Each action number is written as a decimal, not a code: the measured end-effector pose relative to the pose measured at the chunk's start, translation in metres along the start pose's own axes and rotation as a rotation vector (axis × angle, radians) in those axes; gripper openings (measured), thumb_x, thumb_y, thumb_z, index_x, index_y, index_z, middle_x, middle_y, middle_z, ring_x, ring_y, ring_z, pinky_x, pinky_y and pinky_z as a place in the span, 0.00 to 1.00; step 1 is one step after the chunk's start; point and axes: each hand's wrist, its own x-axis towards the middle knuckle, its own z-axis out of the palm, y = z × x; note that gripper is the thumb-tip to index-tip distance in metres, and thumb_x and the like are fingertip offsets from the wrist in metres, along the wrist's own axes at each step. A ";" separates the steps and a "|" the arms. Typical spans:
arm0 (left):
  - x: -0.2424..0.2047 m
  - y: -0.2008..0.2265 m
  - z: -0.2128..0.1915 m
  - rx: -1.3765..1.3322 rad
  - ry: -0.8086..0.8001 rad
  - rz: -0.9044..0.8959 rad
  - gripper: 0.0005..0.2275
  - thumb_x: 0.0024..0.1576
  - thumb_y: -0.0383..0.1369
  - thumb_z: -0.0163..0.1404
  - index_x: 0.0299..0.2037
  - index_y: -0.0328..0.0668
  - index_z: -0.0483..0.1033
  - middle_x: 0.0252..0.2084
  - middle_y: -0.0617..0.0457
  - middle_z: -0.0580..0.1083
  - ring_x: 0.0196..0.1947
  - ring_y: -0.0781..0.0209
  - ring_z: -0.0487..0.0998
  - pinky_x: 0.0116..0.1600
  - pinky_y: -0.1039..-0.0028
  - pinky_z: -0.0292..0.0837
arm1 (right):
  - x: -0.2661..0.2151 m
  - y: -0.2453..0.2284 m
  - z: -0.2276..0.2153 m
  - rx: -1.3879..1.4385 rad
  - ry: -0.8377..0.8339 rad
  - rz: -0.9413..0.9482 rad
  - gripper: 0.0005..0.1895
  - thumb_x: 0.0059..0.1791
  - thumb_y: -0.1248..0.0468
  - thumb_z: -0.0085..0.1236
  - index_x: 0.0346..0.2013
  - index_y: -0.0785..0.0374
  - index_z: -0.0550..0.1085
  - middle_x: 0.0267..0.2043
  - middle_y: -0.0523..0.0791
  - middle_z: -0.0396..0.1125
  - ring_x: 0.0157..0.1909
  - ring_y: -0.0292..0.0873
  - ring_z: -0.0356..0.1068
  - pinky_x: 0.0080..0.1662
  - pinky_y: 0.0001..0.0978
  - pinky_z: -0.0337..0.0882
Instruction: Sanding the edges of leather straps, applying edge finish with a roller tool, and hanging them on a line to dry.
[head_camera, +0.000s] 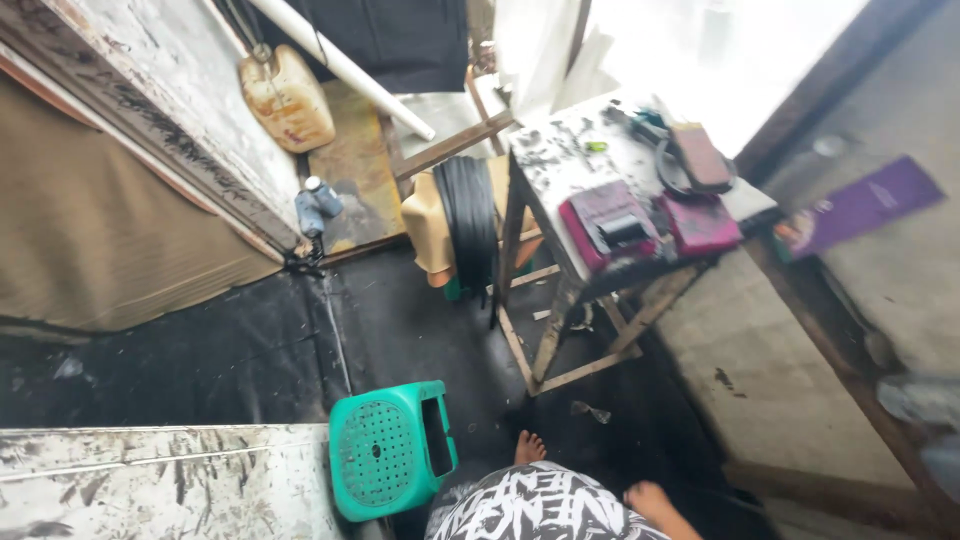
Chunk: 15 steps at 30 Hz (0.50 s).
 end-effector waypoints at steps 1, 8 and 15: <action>0.000 0.001 -0.002 -0.002 -0.009 -0.030 0.17 0.57 0.48 0.49 0.44 0.48 0.84 0.40 0.53 0.79 0.43 0.58 0.78 0.52 0.69 0.68 | 0.023 -0.022 -0.008 -0.012 -0.005 -0.001 0.11 0.46 0.53 0.58 0.31 0.54 0.82 0.28 0.44 0.77 0.29 0.40 0.72 0.37 0.33 0.69; 0.071 0.098 -0.028 -0.332 0.002 0.056 0.21 0.56 0.41 0.55 0.60 0.48 0.79 0.52 0.53 0.82 0.44 0.58 0.83 0.51 0.67 0.76 | 0.031 -0.215 -0.069 0.382 -0.051 -0.009 0.20 0.52 0.64 0.55 0.58 0.67 0.76 0.45 0.51 0.76 0.42 0.44 0.74 0.44 0.34 0.75; 0.221 0.367 -0.056 -0.334 -0.069 0.376 0.19 0.52 0.38 0.55 0.54 0.45 0.81 0.50 0.56 0.82 0.48 0.65 0.81 0.56 0.75 0.73 | 0.088 -0.087 0.004 -0.036 -0.013 0.155 0.25 0.45 0.45 0.63 0.53 0.49 0.83 0.55 0.39 0.79 0.59 0.37 0.77 0.60 0.27 0.70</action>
